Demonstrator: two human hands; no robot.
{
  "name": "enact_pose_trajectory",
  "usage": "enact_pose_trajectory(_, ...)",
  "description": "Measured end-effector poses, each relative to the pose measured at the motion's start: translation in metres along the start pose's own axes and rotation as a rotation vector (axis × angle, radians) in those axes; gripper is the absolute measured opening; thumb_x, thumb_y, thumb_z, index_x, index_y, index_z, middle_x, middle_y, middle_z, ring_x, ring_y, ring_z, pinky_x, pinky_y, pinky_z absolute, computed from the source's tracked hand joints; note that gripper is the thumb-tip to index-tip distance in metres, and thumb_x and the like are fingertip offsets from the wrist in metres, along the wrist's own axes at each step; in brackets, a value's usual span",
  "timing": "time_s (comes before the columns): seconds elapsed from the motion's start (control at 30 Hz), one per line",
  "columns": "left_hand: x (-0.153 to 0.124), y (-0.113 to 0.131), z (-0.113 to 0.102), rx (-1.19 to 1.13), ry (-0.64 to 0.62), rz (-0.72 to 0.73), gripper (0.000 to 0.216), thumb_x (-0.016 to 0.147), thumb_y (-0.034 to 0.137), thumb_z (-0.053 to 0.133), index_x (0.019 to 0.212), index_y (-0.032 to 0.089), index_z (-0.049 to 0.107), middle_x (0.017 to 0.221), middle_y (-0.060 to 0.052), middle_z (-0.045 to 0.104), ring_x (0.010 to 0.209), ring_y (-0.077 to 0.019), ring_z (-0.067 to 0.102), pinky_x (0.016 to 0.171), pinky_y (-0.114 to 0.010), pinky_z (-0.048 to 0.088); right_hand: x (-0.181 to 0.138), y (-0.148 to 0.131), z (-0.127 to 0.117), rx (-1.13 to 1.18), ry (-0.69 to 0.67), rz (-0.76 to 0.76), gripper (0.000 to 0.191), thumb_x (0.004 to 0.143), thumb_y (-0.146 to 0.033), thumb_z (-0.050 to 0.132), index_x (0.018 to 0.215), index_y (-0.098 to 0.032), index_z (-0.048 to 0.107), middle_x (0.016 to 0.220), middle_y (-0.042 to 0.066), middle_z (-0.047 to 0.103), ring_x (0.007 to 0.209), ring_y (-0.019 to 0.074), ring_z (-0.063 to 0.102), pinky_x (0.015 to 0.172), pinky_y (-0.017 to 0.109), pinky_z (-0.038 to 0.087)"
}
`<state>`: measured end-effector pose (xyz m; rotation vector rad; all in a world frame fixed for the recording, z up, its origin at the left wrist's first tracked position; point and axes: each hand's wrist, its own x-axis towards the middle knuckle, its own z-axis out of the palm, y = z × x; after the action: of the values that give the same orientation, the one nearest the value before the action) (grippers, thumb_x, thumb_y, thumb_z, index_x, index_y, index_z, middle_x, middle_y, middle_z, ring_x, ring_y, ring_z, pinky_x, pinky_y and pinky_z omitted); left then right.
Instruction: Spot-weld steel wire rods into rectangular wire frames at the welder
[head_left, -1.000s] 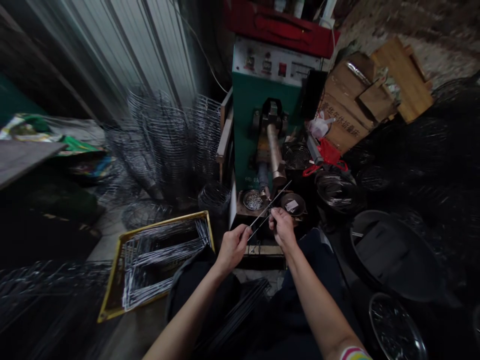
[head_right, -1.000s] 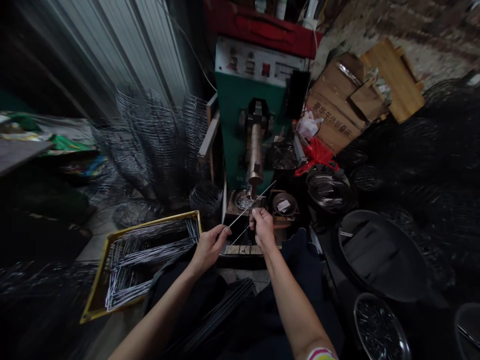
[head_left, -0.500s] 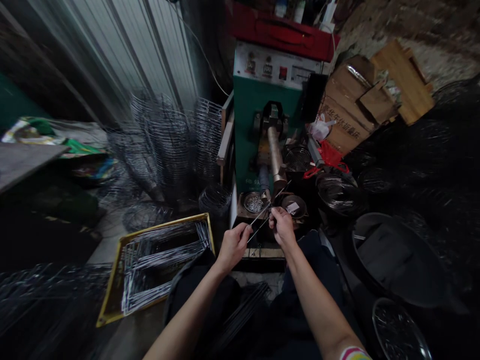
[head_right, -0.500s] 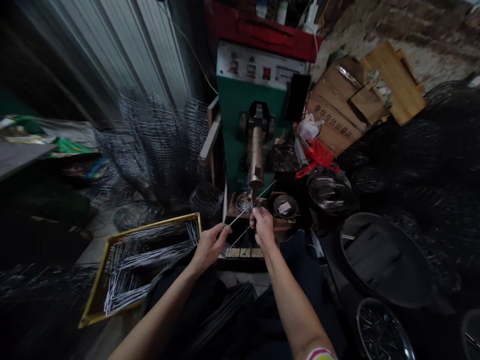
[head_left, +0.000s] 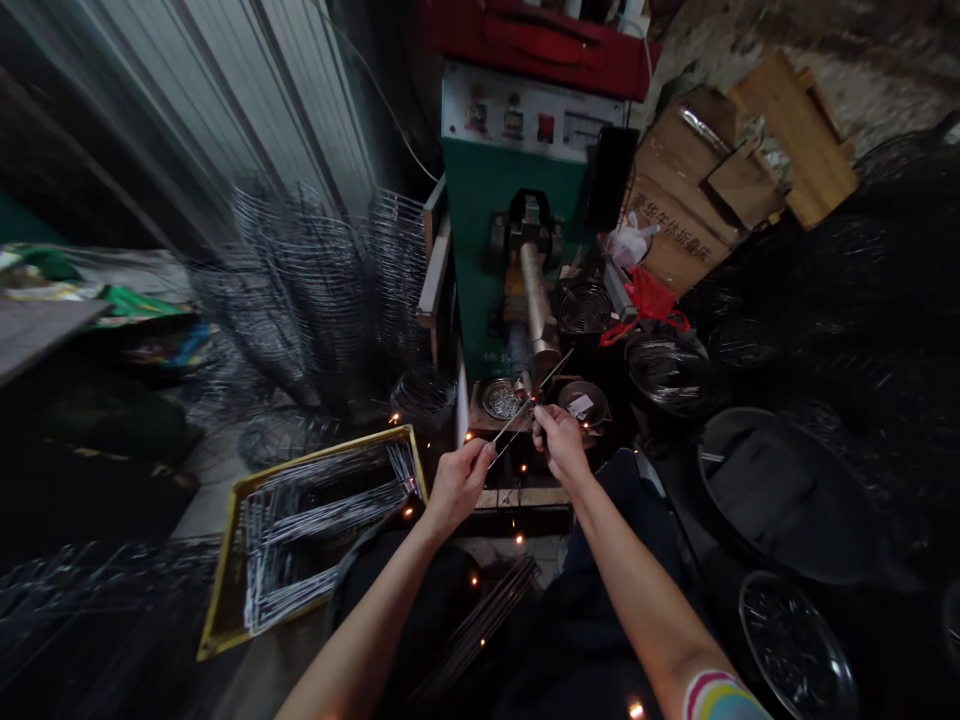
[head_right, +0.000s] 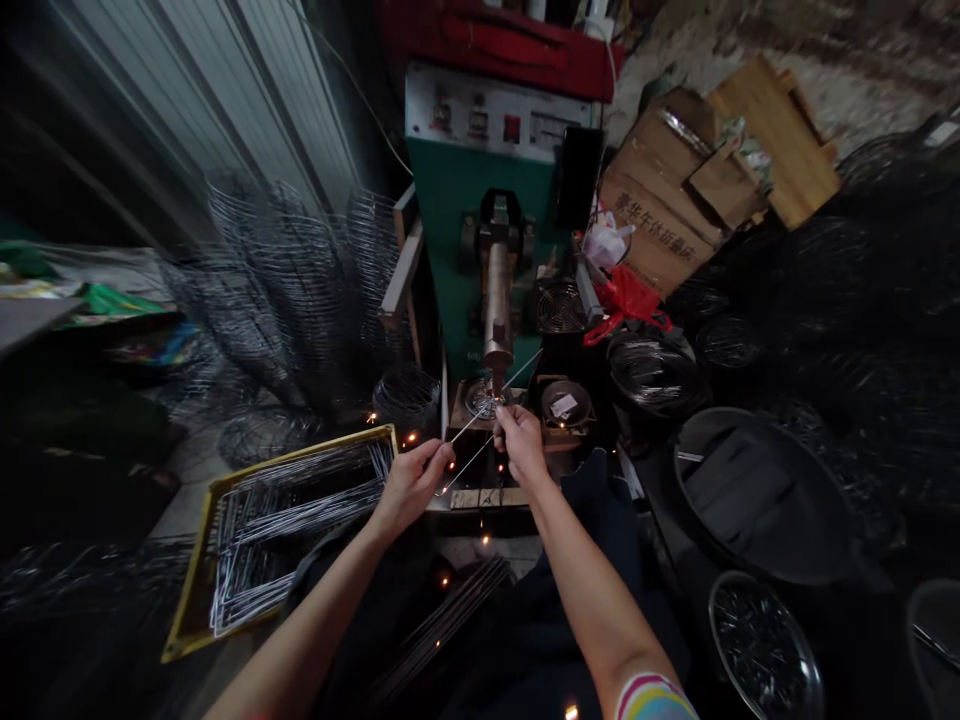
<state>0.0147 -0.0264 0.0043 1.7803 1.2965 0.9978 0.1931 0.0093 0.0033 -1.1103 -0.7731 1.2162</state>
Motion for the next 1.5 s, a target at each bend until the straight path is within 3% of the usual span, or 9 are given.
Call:
enact_pose_trajectory(0.1, 0.001, -0.001, 0.0, -0.077, -0.017, -0.026, 0.036, 0.092, 0.043, 0.045, 0.074, 0.016, 0.061, 0.056, 0.004, 0.041, 0.053, -0.0109, 0.036, 0.051, -0.022, 0.029, 0.001, -0.001, -0.004, -0.101, -0.004, -0.04, 0.032, 0.073, -0.044, 0.068, 0.067, -0.018, 0.051, 0.049, -0.007, 0.05, 0.036, 0.0039, 0.039, 0.033, 0.015, 0.025)
enact_pose_trajectory(0.43, 0.016, -0.014, -0.007, -0.253, -0.127, -0.086, 0.039, 0.09, 0.049, 0.047, 0.074, 0.015, 0.059, 0.053, 0.006, 0.032, 0.049, -0.0095, 0.029, 0.046, -0.021, 0.021, 0.002, -0.002, -0.002, -0.222, 0.069, -0.078, 0.028, 0.073, -0.041, 0.065, 0.064, -0.019, 0.051, 0.046, -0.008, 0.046, 0.036, 0.0046, 0.037, 0.034, 0.016, 0.026)
enact_pose_trajectory(0.67, 0.035, -0.007, -0.003, -0.125, -0.106, 0.026, 0.038, 0.091, 0.044, 0.045, 0.074, 0.015, 0.063, 0.054, 0.005, 0.037, 0.052, -0.0101, 0.031, 0.048, -0.021, 0.025, 0.008, -0.014, -0.011, -0.165, 0.102, -0.057, 0.025, 0.067, -0.039, 0.068, 0.066, -0.017, 0.056, 0.046, -0.008, 0.045, 0.037, 0.0044, 0.037, 0.035, 0.016, 0.026)
enact_pose_trajectory(0.87, 0.049, 0.0, -0.01, -0.033, -0.127, 0.079, 0.039, 0.091, 0.042, 0.044, 0.071, 0.014, 0.063, 0.053, 0.005, 0.037, 0.052, -0.01, 0.032, 0.051, -0.022, 0.026, 0.016, -0.013, -0.013, -0.096, 0.106, -0.039, 0.035, 0.062, -0.046, 0.073, 0.064, -0.019, 0.051, 0.043, -0.009, 0.043, 0.034, 0.0036, 0.033, 0.033, 0.016, 0.021)
enact_pose_trajectory(1.17, 0.057, -0.005, -0.018, -0.06, -0.208, 0.024, 0.041, 0.09, 0.047, 0.045, 0.074, 0.015, 0.063, 0.055, 0.004, 0.042, 0.053, -0.0102, 0.035, 0.049, -0.022, 0.026, 0.015, -0.013, -0.018, -0.134, 0.043, -0.01, 0.035, 0.068, -0.049, 0.074, 0.067, -0.019, 0.055, 0.045, -0.007, 0.045, 0.036, 0.005, 0.034, 0.032, 0.017, 0.023)
enact_pose_trajectory(1.3, 0.06, -0.001, -0.02, -0.036, -0.215, 0.086, 0.041, 0.092, 0.044, 0.042, 0.073, 0.015, 0.063, 0.055, 0.004, 0.042, 0.053, -0.0109, 0.036, 0.051, -0.022, 0.028, -0.019, -0.008, -0.04, -0.263, -0.043, 0.07, 0.042, 0.071, -0.056, 0.071, 0.063, -0.019, 0.052, 0.045, -0.007, 0.048, 0.034, 0.005, 0.036, 0.033, 0.017, 0.024)
enact_pose_trajectory(1.43, 0.043, 0.006, -0.021, 0.104, -0.19, 0.232, 0.035, 0.092, 0.035, 0.042, 0.069, 0.016, 0.06, 0.056, 0.002, 0.045, 0.054, -0.0113, 0.039, 0.055, -0.023, 0.028, -0.086, 0.017, -0.07, -0.555, -0.341, 0.29, 0.037, 0.074, -0.054, 0.067, 0.063, -0.021, 0.055, 0.049, -0.004, 0.053, 0.037, 0.0095, 0.043, 0.036, 0.02, 0.029)
enact_pose_trajectory(1.5, 0.022, 0.006, -0.027, 0.195, -0.2, 0.27, 0.029, 0.091, 0.031, 0.045, 0.07, 0.018, 0.06, 0.055, 0.002, 0.044, 0.052, -0.0118, 0.037, 0.055, -0.025, 0.025, -0.118, 0.03, -0.082, -0.732, -0.506, 0.306, 0.028, 0.076, -0.046, 0.067, 0.064, -0.022, 0.061, 0.056, -0.001, 0.06, 0.047, 0.0145, 0.052, 0.044, 0.024, 0.038)
